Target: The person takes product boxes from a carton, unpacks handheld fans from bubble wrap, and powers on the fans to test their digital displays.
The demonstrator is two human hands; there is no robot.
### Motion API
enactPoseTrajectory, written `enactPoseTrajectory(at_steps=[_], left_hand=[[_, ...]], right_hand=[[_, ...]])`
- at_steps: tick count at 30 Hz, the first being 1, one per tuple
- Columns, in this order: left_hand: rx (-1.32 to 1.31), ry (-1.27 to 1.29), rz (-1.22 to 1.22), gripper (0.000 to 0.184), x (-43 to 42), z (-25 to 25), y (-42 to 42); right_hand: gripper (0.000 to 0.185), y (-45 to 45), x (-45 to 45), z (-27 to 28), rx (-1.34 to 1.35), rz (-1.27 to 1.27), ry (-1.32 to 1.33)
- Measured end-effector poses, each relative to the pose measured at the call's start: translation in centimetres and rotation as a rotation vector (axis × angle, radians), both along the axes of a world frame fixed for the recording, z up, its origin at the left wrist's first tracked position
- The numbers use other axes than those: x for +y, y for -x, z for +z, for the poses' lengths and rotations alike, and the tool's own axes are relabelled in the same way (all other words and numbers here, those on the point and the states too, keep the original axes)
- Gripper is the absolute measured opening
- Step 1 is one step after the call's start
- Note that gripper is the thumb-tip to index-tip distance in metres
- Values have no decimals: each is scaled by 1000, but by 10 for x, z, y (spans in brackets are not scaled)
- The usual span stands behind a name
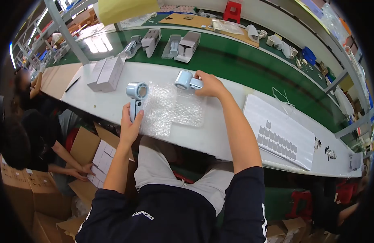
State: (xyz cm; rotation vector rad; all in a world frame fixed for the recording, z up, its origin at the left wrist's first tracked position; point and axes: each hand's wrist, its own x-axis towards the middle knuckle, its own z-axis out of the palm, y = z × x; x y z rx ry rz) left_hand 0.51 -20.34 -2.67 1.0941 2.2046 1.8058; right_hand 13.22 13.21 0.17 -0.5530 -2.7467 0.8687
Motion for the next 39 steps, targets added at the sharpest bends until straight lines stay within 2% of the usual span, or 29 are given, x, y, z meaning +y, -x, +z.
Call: enactPoseTrajectory(at_steps=[4,6,8,10,12,13,15,17,19,22,23,25,26,27,30,36,39], left_hand=[[-103,20,30,41,-9,2,4],[-24,66,50,40,-5,11,3],[50,169,43,42,1,19,-2],[275,250,48,45,7,21,-6],[410,269,37,47,21,23,-8],[422,258,28,48,27,23,-10],[443,258,16,50,31,18,-17],[417,456,39,53,39,18,-29],[448,582,48,59,45,16,-34],[597,594,139,62,45,13,-40],[579,574,166,70,47,10,-41],[610,538,201,79,49,8,-50],[626,527,220,84,47,7,-55],[735,511,253,97,48,4,-59],[700,685,252,103,52,6,-67],[406,606,-16,89,58,23,-41],[471,500,-115,82,70,13,-19]], right_hand=[[55,-26,0,26,7,47,68],[55,-37,7,43,-23,71,52],[54,-47,3,48,13,73,-87],[53,-53,-12,35,99,-4,-303],[57,-58,-39,29,125,-143,-113],[64,-59,-51,14,281,-193,-26],[69,-62,-102,30,255,-395,84],[74,-60,-132,28,198,-506,96],[79,-58,-140,15,110,-534,-8],[82,-47,-151,-12,-65,-591,-265],[89,-47,-152,-28,72,-572,-318],[91,-46,-159,-26,96,-617,-562],[92,-46,-158,-26,94,-625,-598],[93,-46,-158,-26,92,-634,-635],[92,-45,-152,-27,56,-593,-494],[83,-47,-122,-22,82,-418,-371],[82,-60,-97,-13,81,-371,-298]])
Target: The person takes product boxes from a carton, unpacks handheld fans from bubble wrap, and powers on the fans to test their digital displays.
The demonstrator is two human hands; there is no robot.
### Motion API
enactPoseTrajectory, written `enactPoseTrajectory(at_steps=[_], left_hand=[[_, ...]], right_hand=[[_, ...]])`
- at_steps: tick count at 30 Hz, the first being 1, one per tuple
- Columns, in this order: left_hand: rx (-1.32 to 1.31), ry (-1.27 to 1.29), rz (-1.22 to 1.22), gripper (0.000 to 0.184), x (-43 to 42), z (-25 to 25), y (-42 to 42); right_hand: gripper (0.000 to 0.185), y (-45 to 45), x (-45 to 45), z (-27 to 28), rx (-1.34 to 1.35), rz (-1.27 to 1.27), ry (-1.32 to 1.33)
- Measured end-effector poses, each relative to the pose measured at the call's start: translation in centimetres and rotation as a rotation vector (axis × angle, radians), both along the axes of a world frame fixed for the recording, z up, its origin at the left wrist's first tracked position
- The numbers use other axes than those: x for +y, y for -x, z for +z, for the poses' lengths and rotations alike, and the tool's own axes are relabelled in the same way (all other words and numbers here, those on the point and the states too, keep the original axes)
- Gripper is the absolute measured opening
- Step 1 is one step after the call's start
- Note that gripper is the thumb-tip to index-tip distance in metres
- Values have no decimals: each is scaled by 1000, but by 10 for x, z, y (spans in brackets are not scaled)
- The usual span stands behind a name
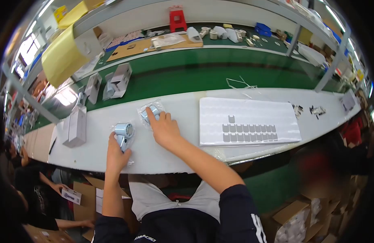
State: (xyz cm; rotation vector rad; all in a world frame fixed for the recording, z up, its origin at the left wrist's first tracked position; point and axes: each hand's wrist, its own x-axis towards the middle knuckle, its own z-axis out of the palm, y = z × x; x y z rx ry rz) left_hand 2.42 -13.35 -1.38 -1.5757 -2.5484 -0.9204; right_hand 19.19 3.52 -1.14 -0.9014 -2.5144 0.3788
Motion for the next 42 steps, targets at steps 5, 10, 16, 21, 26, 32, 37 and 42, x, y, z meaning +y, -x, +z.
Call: enactPoseTrajectory(at_steps=[5,10,16,21,26,32,37,42], left_hand=[[-58,-55,-143,79,55,22,26],[18,-280,-262,75,195,20,31],[-14,-103,-91,78,361,-4,-2],[64,1,55,78,384,-32,-5],[99,118,-79,75,322,11,35],[196,-119,-57,43,143,69,165],[498,-340,484,44,-16,78,286],[-173,-350,753,91,-103,2,374]], right_hand=[[84,-50,94,37,47,-108,-62],[92,-112,235,34,113,-397,-175],[92,-124,313,0,187,-576,-66],[88,-110,347,-46,-12,-522,-123],[82,-92,328,-33,-224,-598,-7],[65,-74,265,10,9,-278,-315],[58,21,130,60,250,312,-152],[77,162,10,21,185,606,42]])
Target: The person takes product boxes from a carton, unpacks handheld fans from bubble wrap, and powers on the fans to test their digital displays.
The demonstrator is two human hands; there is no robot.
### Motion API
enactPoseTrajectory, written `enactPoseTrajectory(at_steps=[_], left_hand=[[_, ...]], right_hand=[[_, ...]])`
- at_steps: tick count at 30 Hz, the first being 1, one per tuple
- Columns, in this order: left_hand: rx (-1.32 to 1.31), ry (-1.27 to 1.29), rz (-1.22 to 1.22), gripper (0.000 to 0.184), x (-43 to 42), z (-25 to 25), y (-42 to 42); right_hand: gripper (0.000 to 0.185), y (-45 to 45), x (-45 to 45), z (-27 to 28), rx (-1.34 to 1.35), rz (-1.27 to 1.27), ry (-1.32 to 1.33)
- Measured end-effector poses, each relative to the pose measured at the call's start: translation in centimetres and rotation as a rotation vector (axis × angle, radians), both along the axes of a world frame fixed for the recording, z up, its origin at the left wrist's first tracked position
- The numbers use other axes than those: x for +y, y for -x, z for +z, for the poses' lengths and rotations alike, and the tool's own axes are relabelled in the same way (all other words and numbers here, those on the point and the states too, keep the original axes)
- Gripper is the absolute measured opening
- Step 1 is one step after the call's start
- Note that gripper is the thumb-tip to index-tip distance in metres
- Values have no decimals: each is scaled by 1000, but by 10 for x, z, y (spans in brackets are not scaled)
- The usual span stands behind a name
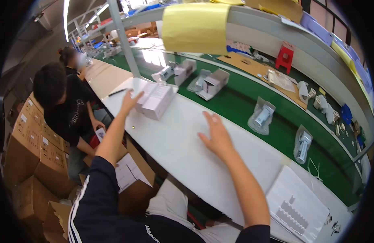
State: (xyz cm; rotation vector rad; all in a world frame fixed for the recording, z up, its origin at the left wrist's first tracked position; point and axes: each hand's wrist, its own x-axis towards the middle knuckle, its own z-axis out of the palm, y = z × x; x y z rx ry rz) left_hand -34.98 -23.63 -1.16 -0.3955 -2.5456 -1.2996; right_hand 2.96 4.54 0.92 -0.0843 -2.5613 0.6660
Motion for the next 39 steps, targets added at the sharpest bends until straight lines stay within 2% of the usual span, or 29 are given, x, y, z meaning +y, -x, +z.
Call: enactPoseTrajectory(at_steps=[1,3,5,8,10,12,13,14,17,19,20,21,24,27,28,32,35,39], left_hand=[[-170,-130,-56,98,-6,-9,-3],[-304,-191,-153,102,-10,-4,-39],[-305,-293,-262,103,-13,-28,-24],[-259,-227,-102,101,-2,-23,-44],[-383,-411,-210,93,4,1,-79],[-394,-406,-262,79,1,15,-88],[-380,-409,-224,85,4,12,-85],[-388,-463,-338,88,8,26,-101],[-401,-516,-430,84,41,53,-149],[-447,-523,-509,82,74,61,-173],[-473,-524,-548,81,93,60,-186],[-494,-517,-610,81,116,58,-200],[-577,-536,-779,80,186,52,-249],[-680,-514,-885,82,260,36,-294],[-693,-513,-883,84,283,34,-311],[-671,-445,-922,85,346,27,-359],[-448,-385,-879,81,391,-6,-351],[-217,-174,-654,73,412,-28,-350]], right_hand=[[81,30,-22,-6,-14,47,87],[87,89,-62,-26,53,90,272],[88,141,-92,-46,209,77,452],[88,167,-130,-39,190,55,536],[80,162,-151,-33,151,-32,466],[73,176,-144,-55,350,-62,448],[70,167,-135,-49,417,-33,407],[66,150,-124,-35,476,2,358],[64,97,-77,2,424,113,358],[63,60,-33,18,414,42,230],[64,29,-13,29,400,-77,109],[63,0,14,39,266,-92,181],[63,-104,81,62,246,-276,55],[62,-195,143,53,296,-428,9],[61,-225,162,46,237,-540,-4],[62,-313,218,11,130,-712,84],[61,-335,242,-6,146,-722,135],[62,-334,262,-15,149,-735,206]])
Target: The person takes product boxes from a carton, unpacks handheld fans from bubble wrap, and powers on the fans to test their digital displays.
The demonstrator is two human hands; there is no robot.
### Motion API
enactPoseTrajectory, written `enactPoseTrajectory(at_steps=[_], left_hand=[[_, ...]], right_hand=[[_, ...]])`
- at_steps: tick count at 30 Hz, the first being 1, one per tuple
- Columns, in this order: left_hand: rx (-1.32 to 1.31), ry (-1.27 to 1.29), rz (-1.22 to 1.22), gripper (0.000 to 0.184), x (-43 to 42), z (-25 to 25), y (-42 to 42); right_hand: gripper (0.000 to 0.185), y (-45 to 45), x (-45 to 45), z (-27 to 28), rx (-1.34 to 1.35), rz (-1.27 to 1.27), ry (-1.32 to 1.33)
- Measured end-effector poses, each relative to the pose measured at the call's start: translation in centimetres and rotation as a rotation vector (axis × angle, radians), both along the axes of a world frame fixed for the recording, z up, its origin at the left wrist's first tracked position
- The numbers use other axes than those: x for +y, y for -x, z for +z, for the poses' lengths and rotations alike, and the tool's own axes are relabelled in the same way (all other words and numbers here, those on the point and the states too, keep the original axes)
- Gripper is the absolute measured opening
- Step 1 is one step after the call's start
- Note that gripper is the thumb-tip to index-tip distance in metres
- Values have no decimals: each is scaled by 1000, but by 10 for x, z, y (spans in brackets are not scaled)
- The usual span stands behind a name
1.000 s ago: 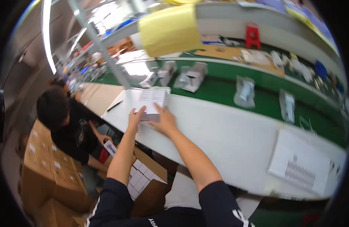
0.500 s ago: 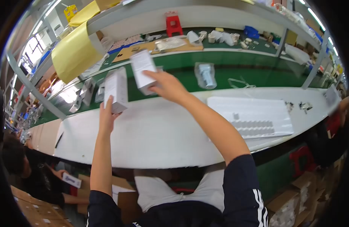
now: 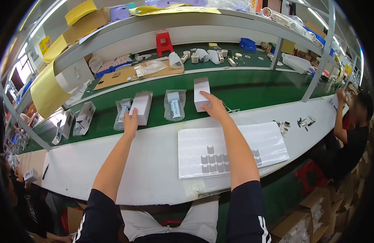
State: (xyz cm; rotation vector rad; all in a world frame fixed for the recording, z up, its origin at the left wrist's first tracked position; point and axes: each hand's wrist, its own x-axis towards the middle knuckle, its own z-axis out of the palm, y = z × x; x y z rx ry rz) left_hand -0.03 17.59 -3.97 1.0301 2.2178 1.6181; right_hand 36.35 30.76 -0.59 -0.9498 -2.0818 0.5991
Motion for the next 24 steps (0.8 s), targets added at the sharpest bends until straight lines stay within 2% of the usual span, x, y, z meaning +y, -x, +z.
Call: enactPoseTrajectory(at_steps=[1,4,8,9,11,12,13,14,15,16,18,20,21,23,24], left_hand=[[71,22,33,69,3,-6,2],[11,-27,-118,68,5,-16,7],[-8,-24,-55,64,-9,-22,13],[22,-23,-26,62,-12,-21,15],[8,-67,-183,62,-32,-10,30],[66,-45,-199,61,-44,-8,36],[311,-117,-137,61,-58,-21,38],[239,-142,-309,57,-92,-3,31],[161,-75,-380,55,-140,25,15],[92,-76,-444,50,-185,42,6],[-94,26,-595,38,-297,94,21],[-75,49,-601,26,-390,100,51],[-197,52,-506,20,-436,106,57],[-190,-21,-226,17,-518,91,78],[-187,30,-61,16,-552,80,80]], right_hand=[[62,3,9,-4,2,3,-7],[64,4,28,-19,-54,7,27],[69,0,31,-24,-126,48,147],[71,-4,38,-27,-195,11,42],[75,3,43,-44,-321,-38,-167],[79,10,23,-23,-268,-14,-81],[77,14,24,-30,-210,-20,-325],[74,23,14,-21,-152,-9,-481],[65,33,-2,-5,-185,-12,-528],[54,48,-37,25,-185,81,-510],[43,109,-107,76,-177,265,-452],[39,167,-188,116,-274,475,-403],[39,196,-222,128,-298,617,-443],[39,247,-290,148,-297,820,-485],[40,263,-315,149,-273,934,-617]])
